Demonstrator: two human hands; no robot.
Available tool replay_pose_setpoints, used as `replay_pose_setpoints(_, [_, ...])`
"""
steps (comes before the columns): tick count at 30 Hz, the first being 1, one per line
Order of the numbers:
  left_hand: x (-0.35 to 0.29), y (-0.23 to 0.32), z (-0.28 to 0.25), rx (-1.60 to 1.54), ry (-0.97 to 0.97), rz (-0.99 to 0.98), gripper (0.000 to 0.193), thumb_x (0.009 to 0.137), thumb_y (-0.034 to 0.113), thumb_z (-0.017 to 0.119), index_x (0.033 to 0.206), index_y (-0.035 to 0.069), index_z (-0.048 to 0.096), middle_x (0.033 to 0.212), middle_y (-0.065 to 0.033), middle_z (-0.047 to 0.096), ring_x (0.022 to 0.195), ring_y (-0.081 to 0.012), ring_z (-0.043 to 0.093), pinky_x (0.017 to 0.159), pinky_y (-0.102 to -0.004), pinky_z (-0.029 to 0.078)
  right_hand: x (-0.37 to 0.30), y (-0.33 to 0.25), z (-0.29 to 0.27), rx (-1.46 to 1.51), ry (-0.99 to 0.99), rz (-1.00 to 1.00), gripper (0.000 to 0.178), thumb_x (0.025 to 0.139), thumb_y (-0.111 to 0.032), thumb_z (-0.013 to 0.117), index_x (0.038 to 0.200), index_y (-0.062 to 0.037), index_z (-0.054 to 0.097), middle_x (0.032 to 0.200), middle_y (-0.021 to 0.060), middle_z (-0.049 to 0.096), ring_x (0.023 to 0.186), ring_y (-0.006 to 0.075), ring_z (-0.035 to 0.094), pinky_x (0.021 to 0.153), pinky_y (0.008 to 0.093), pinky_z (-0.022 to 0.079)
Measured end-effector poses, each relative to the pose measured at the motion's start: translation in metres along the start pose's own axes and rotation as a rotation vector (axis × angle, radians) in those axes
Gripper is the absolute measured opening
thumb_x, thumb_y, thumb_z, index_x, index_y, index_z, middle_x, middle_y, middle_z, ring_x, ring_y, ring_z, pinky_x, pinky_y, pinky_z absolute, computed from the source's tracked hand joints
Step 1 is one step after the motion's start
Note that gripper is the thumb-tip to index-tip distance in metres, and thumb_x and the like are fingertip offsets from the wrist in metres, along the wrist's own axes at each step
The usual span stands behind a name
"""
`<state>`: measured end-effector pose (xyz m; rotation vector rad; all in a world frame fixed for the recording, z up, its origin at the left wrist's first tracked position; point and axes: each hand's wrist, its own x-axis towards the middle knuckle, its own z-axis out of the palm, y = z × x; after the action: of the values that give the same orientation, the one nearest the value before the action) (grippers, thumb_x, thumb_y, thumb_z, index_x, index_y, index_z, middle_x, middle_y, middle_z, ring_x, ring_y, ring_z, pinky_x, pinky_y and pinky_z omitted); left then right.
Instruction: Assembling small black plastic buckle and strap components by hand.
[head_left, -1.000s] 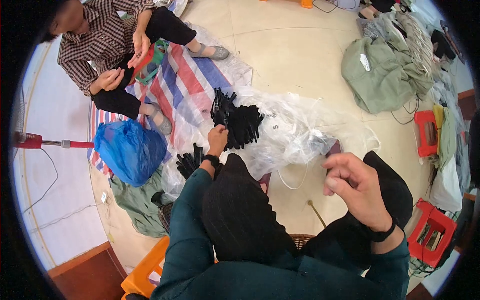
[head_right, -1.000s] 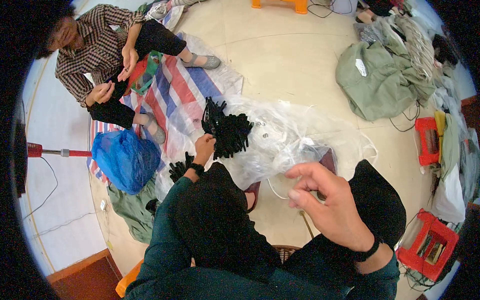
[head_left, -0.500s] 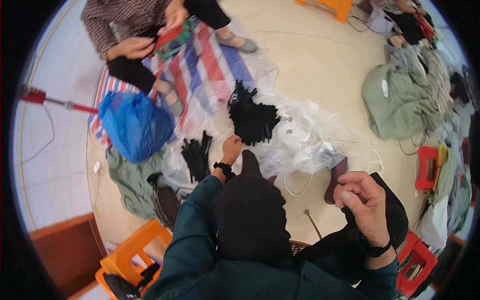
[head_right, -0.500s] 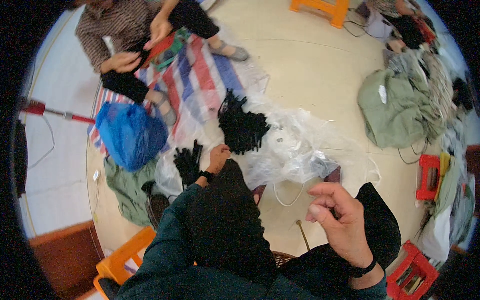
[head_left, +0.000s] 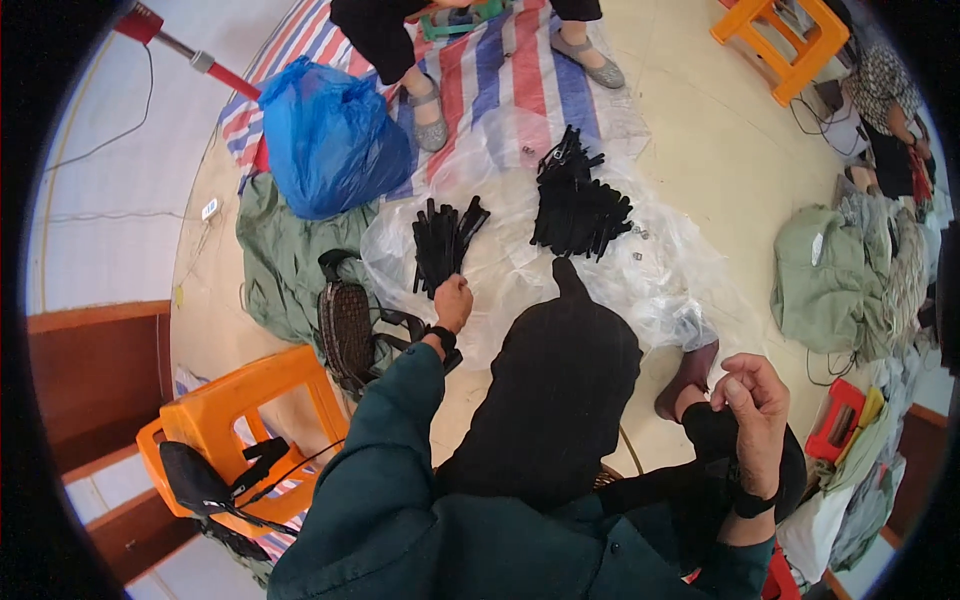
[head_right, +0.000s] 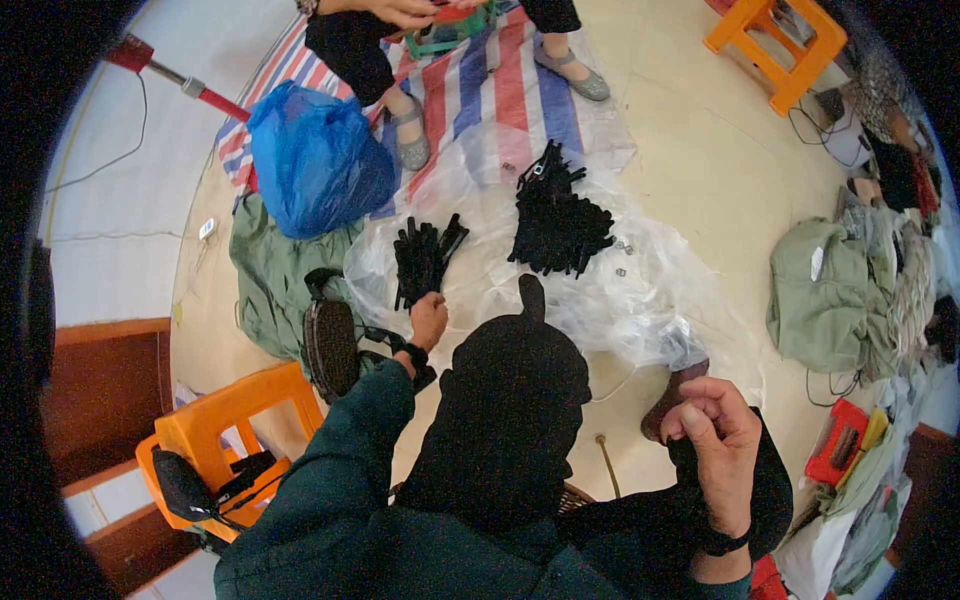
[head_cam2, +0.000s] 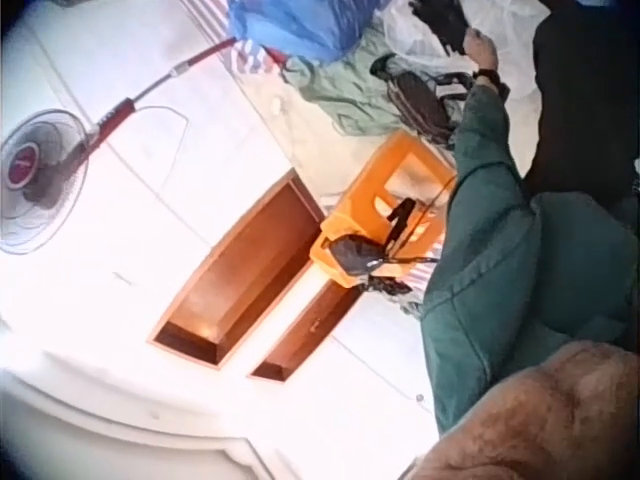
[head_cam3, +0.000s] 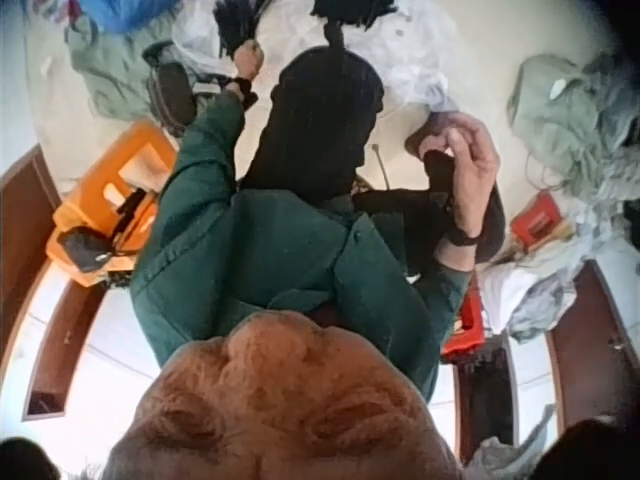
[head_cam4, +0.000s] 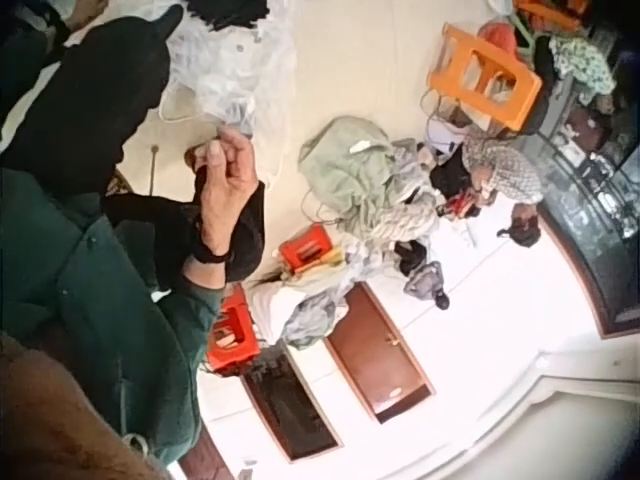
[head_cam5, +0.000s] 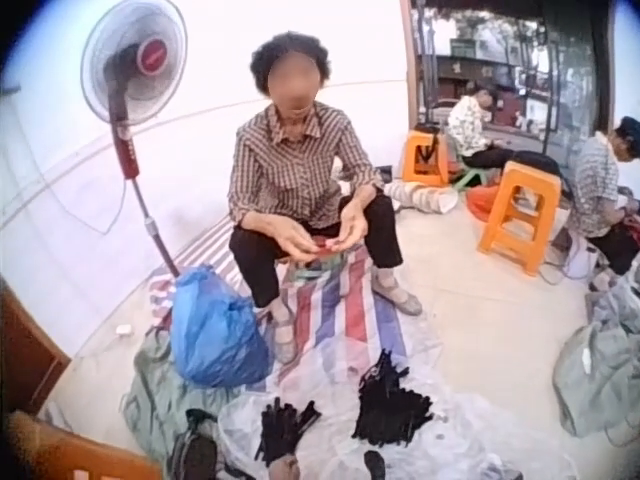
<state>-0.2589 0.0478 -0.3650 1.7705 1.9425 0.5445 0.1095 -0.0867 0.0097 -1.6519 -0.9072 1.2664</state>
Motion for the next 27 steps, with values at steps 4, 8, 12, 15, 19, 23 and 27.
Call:
replay_pose_setpoints(4, [0.013, 0.002, -0.002, 0.046, 0.049, -0.074, 0.015, 0.072, 0.01, 0.051, 0.084, 0.007, 0.06, 0.075, -0.0188, 0.062, 0.075, -0.0373, 0.059, 0.069, -0.0464, 0.046, 0.005, 0.003, 0.007, 0.004, 0.04, 0.03, 0.017, 0.085, -0.008, 0.055, 0.098, 0.003, 0.052, 0.069, 0.0035, 0.055, 0.063, 0.0094, 0.051, 0.06, 0.0215, 0.041])
replay_pose_setpoints(8, [0.028, 0.006, 0.004, 0.089, 0.047, -0.069, 0.025, 0.072, 0.01, 0.053, 0.097, 0.006, 0.056, 0.076, -0.0182, 0.061, 0.075, -0.0369, 0.058, 0.067, -0.0462, 0.046, 0.01, 0.006, 0.008, -0.024, 0.055, 0.07, 0.015, 0.085, -0.007, 0.055, 0.095, 0.0029, 0.053, 0.068, 0.003, 0.054, 0.062, 0.0092, 0.05, 0.06, 0.0213, 0.041])
replay_pose_setpoints(12, [0.053, 0.026, 0.015, 0.075, 0.041, 0.057, 0.035, 0.073, 0.01, 0.055, 0.107, 0.005, 0.05, 0.08, -0.016, 0.06, 0.076, -0.0367, 0.057, 0.066, -0.0463, 0.045, 0.014, 0.01, 0.01, -0.041, 0.073, 0.088, 0.015, 0.084, -0.008, 0.056, 0.094, 0.0028, 0.054, 0.067, 0.0031, 0.054, 0.062, 0.009, 0.051, 0.061, 0.0209, 0.041])
replay_pose_setpoints(15, [0.075, 0.048, 0.024, 0.09, 0.011, 0.15, 0.035, 0.073, 0.012, 0.055, 0.106, 0.003, 0.048, 0.088, -0.0178, 0.058, 0.078, -0.0367, 0.057, 0.067, -0.0466, 0.046, 0.016, 0.013, 0.008, -0.042, 0.077, 0.106, 0.017, 0.084, -0.009, 0.057, 0.096, 0.0029, 0.054, 0.068, 0.0032, 0.055, 0.062, 0.009, 0.051, 0.061, 0.021, 0.041])
replay_pose_setpoints(19, [0.095, 0.055, 0.033, 0.226, 0.064, 0.147, 0.022, 0.073, 0.01, 0.055, 0.092, 0.004, 0.047, 0.083, -0.018, 0.057, 0.07, -0.0355, 0.06, 0.058, -0.0445, 0.048, 0.018, 0.012, 0.007, -0.04, 0.073, 0.167, 0.019, 0.084, -0.01, 0.058, 0.097, 0.0028, 0.054, 0.068, 0.0037, 0.055, 0.063, 0.0093, 0.052, 0.061, 0.021, 0.041])
replay_pose_setpoints(23, [0.102, 0.053, 0.043, 0.372, -0.039, 0.23, 0.016, 0.073, 0.01, 0.055, 0.087, 0.004, 0.051, 0.078, -0.0156, 0.058, 0.065, -0.0343, 0.061, 0.057, -0.0428, 0.049, 0.017, 0.019, 0.002, -0.026, 0.078, 0.191, 0.02, 0.084, -0.011, 0.059, 0.097, 0.0028, 0.054, 0.069, 0.0043, 0.056, 0.064, 0.0095, 0.053, 0.061, 0.0215, 0.042])
replay_pose_setpoints(27, [0.1, 0.051, 0.047, 0.446, -0.092, 0.288, 0.012, 0.074, 0.009, 0.054, 0.086, 0.004, 0.054, 0.077, -0.0143, 0.059, 0.064, -0.0339, 0.061, 0.055, -0.0413, 0.049, 0.018, 0.016, 0.001, -0.048, 0.071, 0.214, 0.02, 0.083, -0.009, 0.058, 0.098, 0.0033, 0.054, 0.071, 0.0049, 0.058, 0.065, 0.0095, 0.053, 0.063, 0.0223, 0.043])
